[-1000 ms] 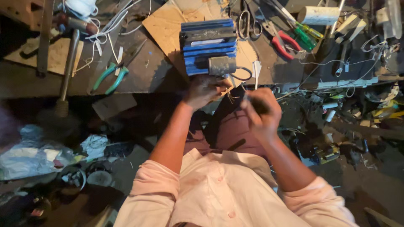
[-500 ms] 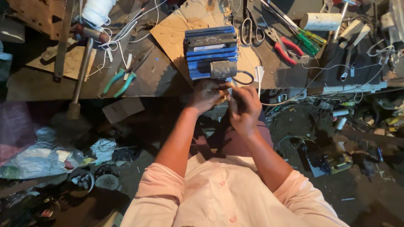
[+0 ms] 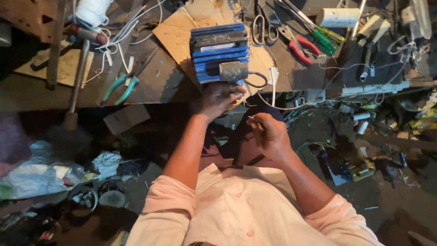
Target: The person first handles a motor stator on the workbench, then works on the wire leads of a blue winding machine, wrapping and securing the wires with tape by hand. They use pliers to cut and trim the wire ends and continue arranging the leads.
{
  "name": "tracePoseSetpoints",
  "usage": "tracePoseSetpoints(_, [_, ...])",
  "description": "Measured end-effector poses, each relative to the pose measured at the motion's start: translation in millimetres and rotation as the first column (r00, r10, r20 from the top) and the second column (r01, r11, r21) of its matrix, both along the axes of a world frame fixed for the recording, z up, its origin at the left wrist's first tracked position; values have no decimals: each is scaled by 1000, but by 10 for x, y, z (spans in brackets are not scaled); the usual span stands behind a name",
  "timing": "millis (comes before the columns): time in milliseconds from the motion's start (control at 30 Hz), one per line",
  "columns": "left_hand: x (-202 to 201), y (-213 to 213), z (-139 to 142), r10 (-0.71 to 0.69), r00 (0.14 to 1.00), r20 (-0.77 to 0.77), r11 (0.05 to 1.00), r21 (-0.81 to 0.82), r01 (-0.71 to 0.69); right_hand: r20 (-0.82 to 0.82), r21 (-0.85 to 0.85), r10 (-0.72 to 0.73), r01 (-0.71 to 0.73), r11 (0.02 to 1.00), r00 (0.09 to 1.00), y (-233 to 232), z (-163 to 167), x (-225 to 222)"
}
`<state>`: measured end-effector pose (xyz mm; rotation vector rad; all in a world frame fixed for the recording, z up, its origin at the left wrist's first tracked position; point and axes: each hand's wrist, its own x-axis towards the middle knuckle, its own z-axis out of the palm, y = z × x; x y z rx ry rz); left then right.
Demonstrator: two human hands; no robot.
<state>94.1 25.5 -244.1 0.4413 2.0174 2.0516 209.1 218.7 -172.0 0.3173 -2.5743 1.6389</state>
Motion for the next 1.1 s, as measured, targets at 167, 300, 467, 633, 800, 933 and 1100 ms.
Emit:
tracePoseSetpoints(167, [-15,22,-29,-97,986,139,967,247,60,-122,179,119,-96,979,985,56,113,-97])
tracePoseSetpoints(300, [-18,32,-8,-111,972,206,957,286,49,-111,38,205,-202,979,972,44,228,-218])
tracePoseSetpoints(467, [-10,32,27,-108,967,232,961,273,42,-139,-45,62,-68,997,988,-38,176,-385])
tracePoseSetpoints(633, [-34,31,-10,-65,984,168,970,243,22,-113,-205,14,-37,978,994,-135,82,-505])
tracePoseSetpoints(800, [-32,44,-22,-93,983,156,959,281,46,-331,145,25,24,989,943,-164,199,-588])
tracePoseSetpoints(933, [-39,36,6,-72,997,6,989,130,70,-549,382,145,92,920,823,-163,377,-576])
tracePoseSetpoints(1100, [-42,26,-6,-137,981,137,952,292,92,-539,146,-71,177,973,839,-15,425,-290])
